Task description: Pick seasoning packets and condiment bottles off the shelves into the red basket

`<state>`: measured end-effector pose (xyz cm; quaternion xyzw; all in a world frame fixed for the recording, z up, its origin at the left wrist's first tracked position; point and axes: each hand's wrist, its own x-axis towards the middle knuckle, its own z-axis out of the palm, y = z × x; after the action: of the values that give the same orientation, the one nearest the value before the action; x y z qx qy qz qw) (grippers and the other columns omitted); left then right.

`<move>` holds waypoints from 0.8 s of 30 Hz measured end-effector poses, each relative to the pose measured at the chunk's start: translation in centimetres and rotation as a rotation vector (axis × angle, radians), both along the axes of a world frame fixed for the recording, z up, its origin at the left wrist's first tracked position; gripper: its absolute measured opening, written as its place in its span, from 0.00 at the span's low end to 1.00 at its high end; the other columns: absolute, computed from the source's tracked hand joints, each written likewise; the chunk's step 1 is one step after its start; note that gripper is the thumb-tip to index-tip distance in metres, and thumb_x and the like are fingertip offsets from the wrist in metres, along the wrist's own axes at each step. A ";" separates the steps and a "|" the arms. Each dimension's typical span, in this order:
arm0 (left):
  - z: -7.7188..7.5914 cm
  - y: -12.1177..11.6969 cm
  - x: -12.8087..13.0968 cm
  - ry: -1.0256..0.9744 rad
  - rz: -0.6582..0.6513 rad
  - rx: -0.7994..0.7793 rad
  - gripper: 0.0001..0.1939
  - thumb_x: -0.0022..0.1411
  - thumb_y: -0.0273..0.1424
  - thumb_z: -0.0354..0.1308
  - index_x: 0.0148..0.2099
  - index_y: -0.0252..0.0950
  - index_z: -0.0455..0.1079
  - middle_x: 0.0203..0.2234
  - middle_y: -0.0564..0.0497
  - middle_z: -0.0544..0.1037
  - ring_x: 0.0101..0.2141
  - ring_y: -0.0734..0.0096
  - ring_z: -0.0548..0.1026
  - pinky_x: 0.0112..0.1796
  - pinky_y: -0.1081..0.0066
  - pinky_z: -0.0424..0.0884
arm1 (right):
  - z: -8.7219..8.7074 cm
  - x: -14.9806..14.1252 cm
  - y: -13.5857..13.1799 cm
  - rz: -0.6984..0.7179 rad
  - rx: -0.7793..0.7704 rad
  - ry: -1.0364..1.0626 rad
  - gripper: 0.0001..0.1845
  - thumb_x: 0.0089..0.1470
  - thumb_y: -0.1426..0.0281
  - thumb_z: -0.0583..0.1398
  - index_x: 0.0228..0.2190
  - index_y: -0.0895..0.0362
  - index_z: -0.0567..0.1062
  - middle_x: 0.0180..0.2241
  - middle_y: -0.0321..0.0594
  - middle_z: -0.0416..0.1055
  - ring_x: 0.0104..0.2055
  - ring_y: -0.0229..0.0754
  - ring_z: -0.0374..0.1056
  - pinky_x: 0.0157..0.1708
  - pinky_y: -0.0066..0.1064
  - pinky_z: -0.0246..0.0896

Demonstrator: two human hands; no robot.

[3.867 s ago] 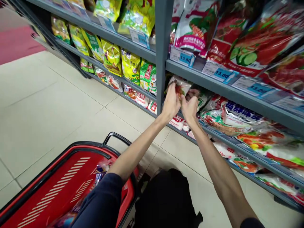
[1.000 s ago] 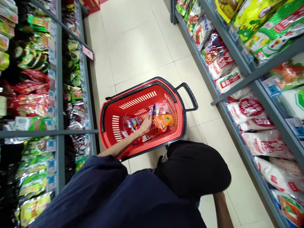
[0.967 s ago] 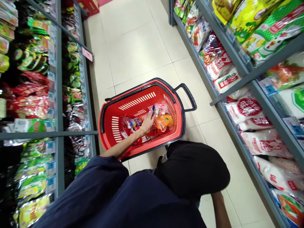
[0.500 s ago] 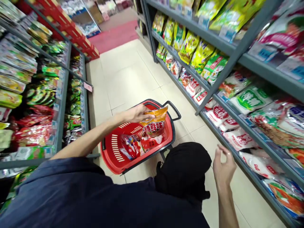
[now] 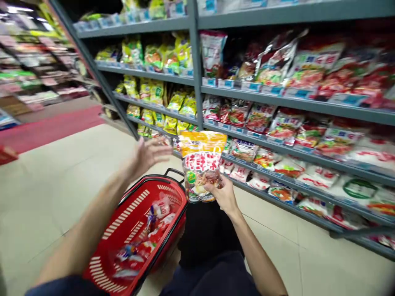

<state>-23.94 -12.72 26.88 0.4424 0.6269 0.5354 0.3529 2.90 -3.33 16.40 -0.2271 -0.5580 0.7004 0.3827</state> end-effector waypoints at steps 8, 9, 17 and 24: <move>-12.2 -1.7 21.3 -0.351 -0.193 -0.065 0.41 0.60 0.59 0.60 0.66 0.38 0.65 0.60 0.39 0.74 0.58 0.49 0.75 0.56 0.56 0.74 | -2.3 9.9 -3.2 -0.338 -0.081 -0.208 0.31 0.53 0.44 0.65 0.38 0.62 0.79 0.34 0.47 0.81 0.35 0.48 0.75 0.34 0.34 0.70; -12.2 -1.7 22.9 -0.371 -0.146 -0.036 0.37 0.62 0.55 0.61 0.64 0.38 0.66 0.59 0.41 0.76 0.57 0.52 0.76 0.57 0.58 0.73 | -2.1 10.6 -3.7 -0.354 -0.047 -0.224 0.30 0.55 0.44 0.64 0.39 0.61 0.79 0.35 0.47 0.80 0.35 0.48 0.75 0.34 0.33 0.70; -17.5 -7.1 29.1 -0.459 -0.053 -0.296 0.31 0.57 0.52 0.67 0.53 0.35 0.73 0.48 0.41 0.82 0.48 0.52 0.81 0.50 0.59 0.77 | -8.6 16.1 -11.4 -0.393 -0.318 -0.252 0.29 0.58 0.46 0.62 0.42 0.60 0.79 0.37 0.46 0.81 0.35 0.49 0.76 0.36 0.36 0.71; -19.6 -7.4 31.8 -0.250 -0.160 -0.329 0.29 0.54 0.52 0.68 0.52 0.41 0.74 0.48 0.44 0.82 0.48 0.53 0.80 0.50 0.61 0.77 | -11.0 20.1 -13.3 -0.549 -0.196 -0.176 0.24 0.60 0.52 0.63 0.50 0.53 0.77 0.48 0.45 0.79 0.50 0.52 0.75 0.53 0.41 0.69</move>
<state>7.90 -20.17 7.24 0.3573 0.6201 0.4468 0.5369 23.05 -16.65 5.42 -0.4650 -0.4367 0.5988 0.4842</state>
